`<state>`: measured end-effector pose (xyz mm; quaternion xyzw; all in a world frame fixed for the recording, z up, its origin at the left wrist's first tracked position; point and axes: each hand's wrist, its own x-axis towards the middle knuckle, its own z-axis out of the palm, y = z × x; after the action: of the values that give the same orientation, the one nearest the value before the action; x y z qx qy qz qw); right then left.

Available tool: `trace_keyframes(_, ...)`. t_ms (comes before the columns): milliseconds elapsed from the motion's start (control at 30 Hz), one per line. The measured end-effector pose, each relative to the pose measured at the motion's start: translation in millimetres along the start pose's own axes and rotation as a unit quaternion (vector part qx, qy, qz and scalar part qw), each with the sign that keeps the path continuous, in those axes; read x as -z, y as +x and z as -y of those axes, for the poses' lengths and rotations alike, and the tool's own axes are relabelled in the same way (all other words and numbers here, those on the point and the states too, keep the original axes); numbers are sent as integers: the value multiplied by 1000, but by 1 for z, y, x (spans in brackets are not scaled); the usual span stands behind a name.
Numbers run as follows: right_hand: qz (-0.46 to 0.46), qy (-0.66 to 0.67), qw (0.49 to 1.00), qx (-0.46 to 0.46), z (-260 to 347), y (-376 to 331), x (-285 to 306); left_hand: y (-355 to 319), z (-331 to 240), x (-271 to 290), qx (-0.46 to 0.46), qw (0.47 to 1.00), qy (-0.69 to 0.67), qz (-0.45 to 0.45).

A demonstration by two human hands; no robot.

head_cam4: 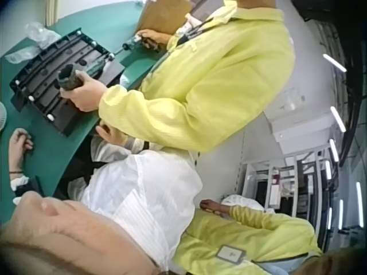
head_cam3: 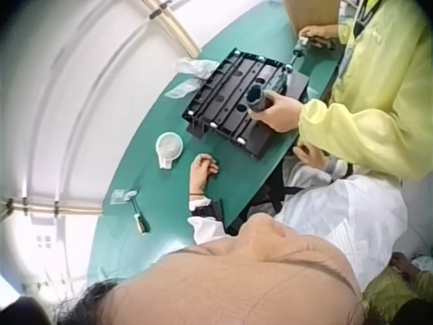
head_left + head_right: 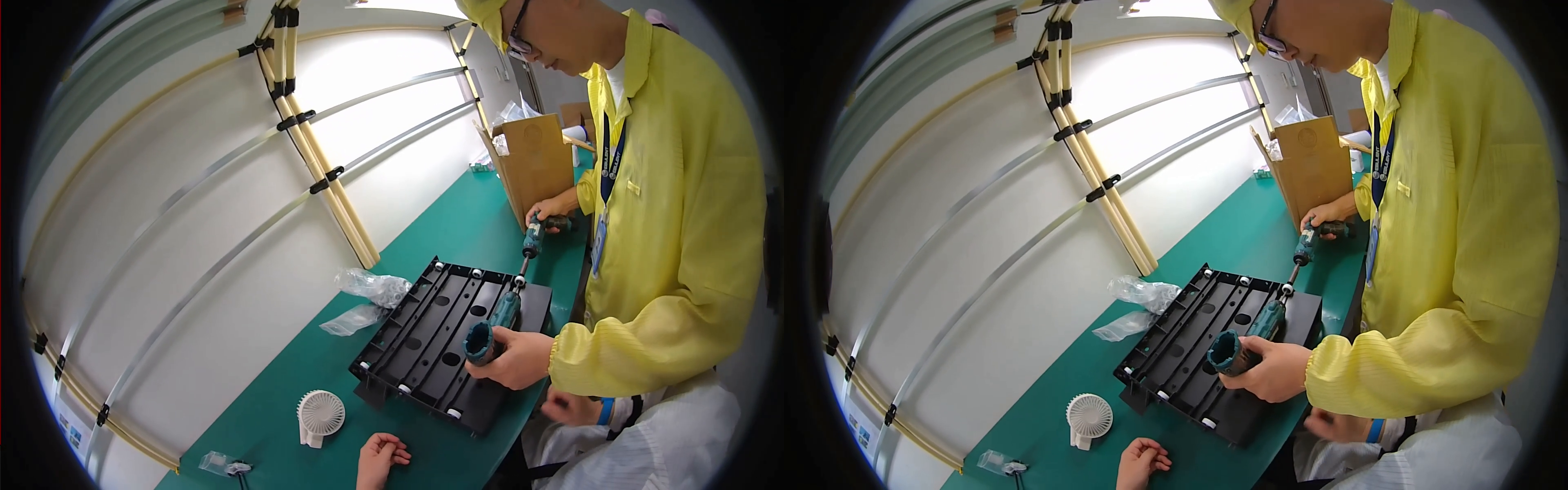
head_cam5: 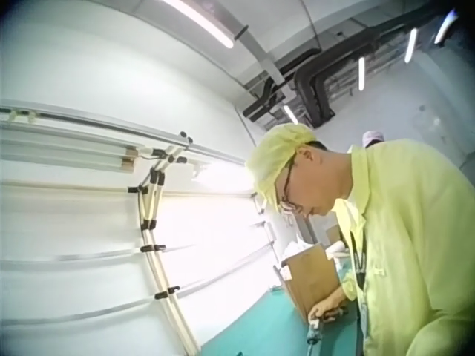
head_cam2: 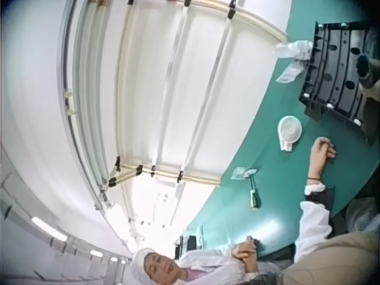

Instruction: Assembling black plastic components and fasteners on a manufacturing workbench.

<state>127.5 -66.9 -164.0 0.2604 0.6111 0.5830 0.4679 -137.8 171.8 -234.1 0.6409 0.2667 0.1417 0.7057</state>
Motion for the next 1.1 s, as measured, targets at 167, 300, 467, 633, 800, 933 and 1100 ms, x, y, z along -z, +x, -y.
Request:
trace_keyframes(167,-262,836,283,-390,80,16,106,-6,-4,5,-4,1000,15,-3)
trace_keyframes(300,-317,826,286,-369,53,48,116,-3,-1,2,-1,1000,18,-5)
trace_keyframes(467,-275,830,324,-361,50,68,121,-3,-1,3,5,1000,23,-4)
trace_keyframes(633,-231,834,338,-369,50,71,119,-7,-5,-1,4,999,32,-6)
trace_keyframes(800,-235,832,339,-371,52,71,118,-4,-3,1,0,1000,18,-2)
trace_keyframes(933,-243,828,343,-370,52,72,118,-4,-4,1,4,1000,15,-4)
trace_keyframes(1100,-249,828,347,-365,53,73,118,-4,-4,2,8,999,32,-3)
